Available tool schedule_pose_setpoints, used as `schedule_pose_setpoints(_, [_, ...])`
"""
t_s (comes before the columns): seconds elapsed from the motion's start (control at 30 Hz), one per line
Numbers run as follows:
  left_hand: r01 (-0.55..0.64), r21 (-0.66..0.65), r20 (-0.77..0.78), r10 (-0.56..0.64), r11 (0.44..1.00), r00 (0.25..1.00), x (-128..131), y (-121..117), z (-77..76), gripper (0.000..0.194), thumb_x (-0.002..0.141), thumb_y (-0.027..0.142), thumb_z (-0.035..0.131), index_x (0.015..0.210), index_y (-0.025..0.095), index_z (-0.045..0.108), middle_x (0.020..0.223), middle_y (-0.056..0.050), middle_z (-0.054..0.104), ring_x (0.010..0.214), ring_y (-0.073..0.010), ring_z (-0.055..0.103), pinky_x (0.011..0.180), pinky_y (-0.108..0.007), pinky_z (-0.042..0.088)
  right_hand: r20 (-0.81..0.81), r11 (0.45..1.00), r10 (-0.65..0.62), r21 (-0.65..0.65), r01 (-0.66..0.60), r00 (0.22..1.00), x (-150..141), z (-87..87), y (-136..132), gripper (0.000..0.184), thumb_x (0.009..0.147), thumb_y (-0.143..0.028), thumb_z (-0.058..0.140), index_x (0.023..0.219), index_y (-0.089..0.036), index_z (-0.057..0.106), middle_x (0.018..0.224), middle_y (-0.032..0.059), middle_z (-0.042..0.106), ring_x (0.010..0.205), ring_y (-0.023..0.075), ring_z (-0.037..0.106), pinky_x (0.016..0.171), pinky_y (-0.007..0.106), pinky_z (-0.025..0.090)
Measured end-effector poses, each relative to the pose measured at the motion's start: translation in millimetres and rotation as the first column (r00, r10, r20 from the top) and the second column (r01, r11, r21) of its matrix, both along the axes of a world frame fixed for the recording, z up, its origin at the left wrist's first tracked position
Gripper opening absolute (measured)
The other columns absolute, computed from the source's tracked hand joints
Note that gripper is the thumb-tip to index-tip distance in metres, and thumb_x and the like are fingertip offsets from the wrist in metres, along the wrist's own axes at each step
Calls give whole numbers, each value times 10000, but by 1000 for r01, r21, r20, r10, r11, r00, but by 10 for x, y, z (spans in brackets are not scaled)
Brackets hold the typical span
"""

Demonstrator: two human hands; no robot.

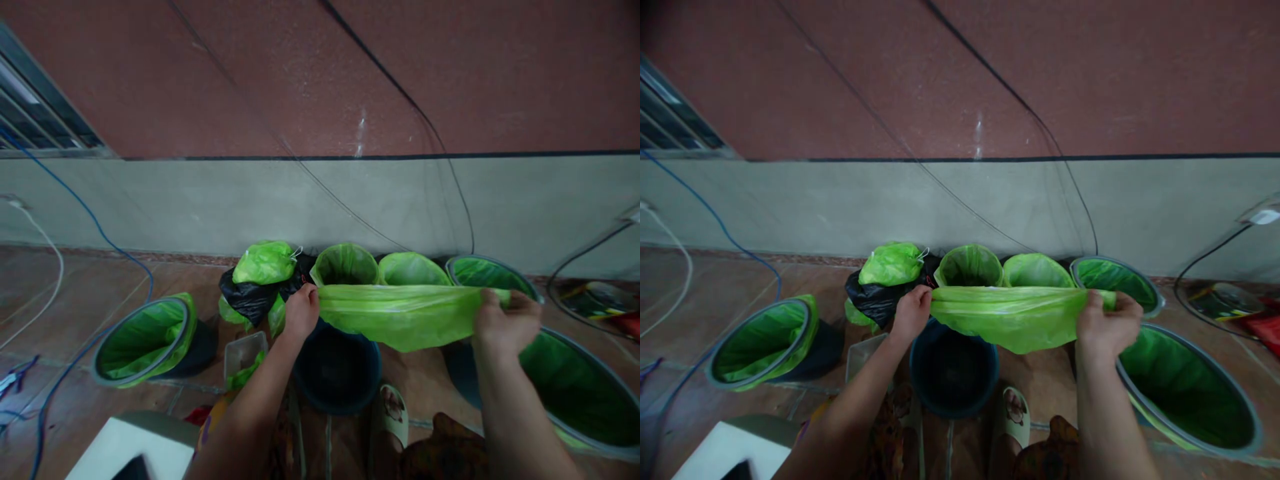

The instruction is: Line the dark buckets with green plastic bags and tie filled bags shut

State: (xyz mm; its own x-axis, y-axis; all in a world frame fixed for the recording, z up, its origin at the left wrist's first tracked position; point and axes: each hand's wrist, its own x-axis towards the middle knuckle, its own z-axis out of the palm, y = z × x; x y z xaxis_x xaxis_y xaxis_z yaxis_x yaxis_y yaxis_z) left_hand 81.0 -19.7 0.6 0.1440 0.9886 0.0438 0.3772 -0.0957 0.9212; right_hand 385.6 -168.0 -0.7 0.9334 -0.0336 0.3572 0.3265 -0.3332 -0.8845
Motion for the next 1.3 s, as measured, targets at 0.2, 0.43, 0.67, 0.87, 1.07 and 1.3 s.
schedule_pose_setpoints(0.2, [261, 278, -225, -201, 925, 953, 46, -123, -84, 223, 895, 159, 541, 1008, 236, 716, 976, -35, 752, 881, -175, 683, 886, -288, 502, 325, 826, 543, -371, -424, 774, -651, 110, 210, 405, 886, -439, 507, 1105, -143, 676, 1086, 172, 707, 1081, 312, 627, 1000, 495, 457])
schedule_pose_setpoints(0.43, [443, 449, -375, -287, 776, 882, 191, -252, -204, 287, 939, 169, 480, 1148, 221, 670, 1098, -52, 746, 1022, -188, 675, 958, -348, 542, -235, 305, 914, -140, -942, 331, -1261, -90, 527, 360, 895, -515, 545, 1008, -214, 707, 884, 41, 738, 785, 185, 658, 714, 309, 503])
schedule_pose_setpoints(0.67, [329, 431, -152, -292, 840, 944, 145, -271, -64, 482, 894, 225, 571, 1376, 216, 552, 888, -22, 747, 921, -171, 668, 960, -341, 520, -213, 395, 890, -82, -915, 403, -1233, -105, 507, 242, 827, -412, 605, 829, -186, 691, 700, -2, 631, 605, 134, 516, 601, 272, 403])
schedule_pose_setpoints(0.87, [76, 31, 322, -82, 997, 943, 158, -80, -52, 309, 856, 363, 588, 1042, 166, 738, 805, -19, 694, 706, -126, 605, 710, -260, 493, 52, 398, 917, -67, -915, 395, -1244, -20, 479, 123, 845, -227, 562, 750, -206, 637, 840, 16, 635, 773, 149, 585, 702, 271, 429])
schedule_pose_setpoints(1.07, [454, -246, 539, -268, 857, 798, 210, -153, -37, 223, 717, 335, 730, 849, 159, 770, 803, -17, 725, 777, -135, 619, 804, -278, 467, 63, 422, 905, 0, -907, 421, -1221, -41, 489, 107, 852, -204, 564, 772, -208, 636, 845, 11, 647, 834, 160, 608, 775, 290, 442])
schedule_pose_setpoints(1.3, [647, -179, 541, -475, 741, 694, 227, -239, -20, 292, 654, 300, 798, 881, 137, 710, 786, 10, 663, 742, -107, 571, 754, -251, 436, 3, 515, 857, 27, -857, 515, -1218, -116, 503, 94, 826, -222, 574, 798, -196, 660, 799, 2, 632, 718, 141, 567, 692, 275, 425])
